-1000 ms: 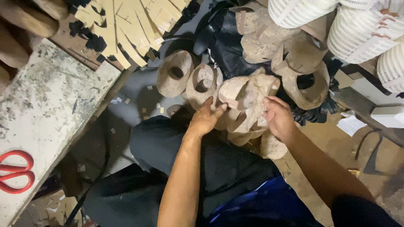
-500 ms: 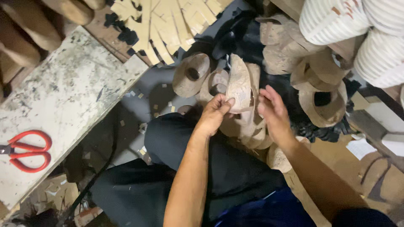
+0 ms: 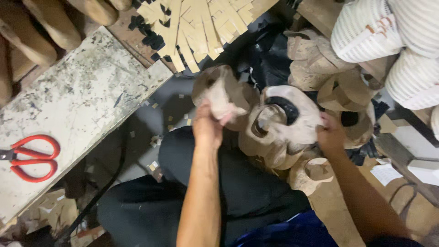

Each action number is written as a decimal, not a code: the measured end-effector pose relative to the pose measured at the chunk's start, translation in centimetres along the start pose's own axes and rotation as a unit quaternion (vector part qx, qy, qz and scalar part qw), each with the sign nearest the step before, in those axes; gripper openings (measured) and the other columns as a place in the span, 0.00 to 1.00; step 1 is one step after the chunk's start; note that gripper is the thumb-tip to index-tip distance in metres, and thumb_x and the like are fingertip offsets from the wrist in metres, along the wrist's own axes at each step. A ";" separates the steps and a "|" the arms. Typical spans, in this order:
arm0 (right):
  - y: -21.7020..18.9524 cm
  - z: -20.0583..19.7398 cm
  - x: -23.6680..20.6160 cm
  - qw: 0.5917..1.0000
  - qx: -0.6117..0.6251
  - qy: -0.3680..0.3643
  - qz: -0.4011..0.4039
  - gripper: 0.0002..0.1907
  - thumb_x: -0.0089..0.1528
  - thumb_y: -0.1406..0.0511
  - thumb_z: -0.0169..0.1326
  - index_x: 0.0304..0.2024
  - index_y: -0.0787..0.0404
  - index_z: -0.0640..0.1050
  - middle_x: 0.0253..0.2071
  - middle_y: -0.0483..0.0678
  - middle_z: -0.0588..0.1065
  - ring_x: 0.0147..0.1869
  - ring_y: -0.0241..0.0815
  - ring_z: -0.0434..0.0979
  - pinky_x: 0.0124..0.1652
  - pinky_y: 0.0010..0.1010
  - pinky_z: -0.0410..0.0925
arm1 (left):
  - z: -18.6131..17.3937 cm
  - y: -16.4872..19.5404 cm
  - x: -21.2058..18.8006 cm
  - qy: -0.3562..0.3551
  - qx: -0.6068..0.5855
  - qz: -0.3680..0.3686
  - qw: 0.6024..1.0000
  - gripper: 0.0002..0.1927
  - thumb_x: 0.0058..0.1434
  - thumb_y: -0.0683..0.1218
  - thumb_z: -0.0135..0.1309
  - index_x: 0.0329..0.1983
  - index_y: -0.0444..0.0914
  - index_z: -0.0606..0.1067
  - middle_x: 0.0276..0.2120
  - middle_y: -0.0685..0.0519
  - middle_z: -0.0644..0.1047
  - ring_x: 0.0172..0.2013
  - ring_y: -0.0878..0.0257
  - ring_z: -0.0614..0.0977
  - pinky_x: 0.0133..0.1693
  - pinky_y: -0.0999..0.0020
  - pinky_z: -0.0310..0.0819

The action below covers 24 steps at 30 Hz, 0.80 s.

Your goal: The person sits on the workshop floor and gathers cut shoe upper pieces one at a time from a pile, aligning and stacking them into a neat bundle. They press the stack together, secure it with a strap and tape, and set the finished bundle aside.

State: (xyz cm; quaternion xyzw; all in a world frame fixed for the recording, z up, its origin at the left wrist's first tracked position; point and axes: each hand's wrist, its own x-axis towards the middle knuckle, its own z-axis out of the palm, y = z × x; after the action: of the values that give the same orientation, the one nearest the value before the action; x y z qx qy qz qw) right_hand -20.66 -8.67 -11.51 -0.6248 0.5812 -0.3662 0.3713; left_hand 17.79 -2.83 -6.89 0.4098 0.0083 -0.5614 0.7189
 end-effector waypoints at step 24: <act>2.0 7.9 -0.8 0.899 -0.381 -0.209 0.056 0.17 0.62 0.60 0.53 0.50 0.57 0.82 0.46 0.57 0.79 0.49 0.56 0.80 0.51 0.44 0.72 | 1.4 -1.4 -0.5 -0.029 0.098 -0.025 0.994 0.13 0.71 0.53 0.50 0.45 0.38 0.72 0.41 0.49 0.81 0.40 0.56 0.84 0.38 0.56 0.85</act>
State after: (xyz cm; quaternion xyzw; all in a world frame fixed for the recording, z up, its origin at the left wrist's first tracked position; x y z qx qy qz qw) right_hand -14.55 -7.63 -16.88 -0.7467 0.6199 0.0437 0.2373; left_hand 15.80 -3.32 -6.53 0.4613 -0.0573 -0.5891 0.6610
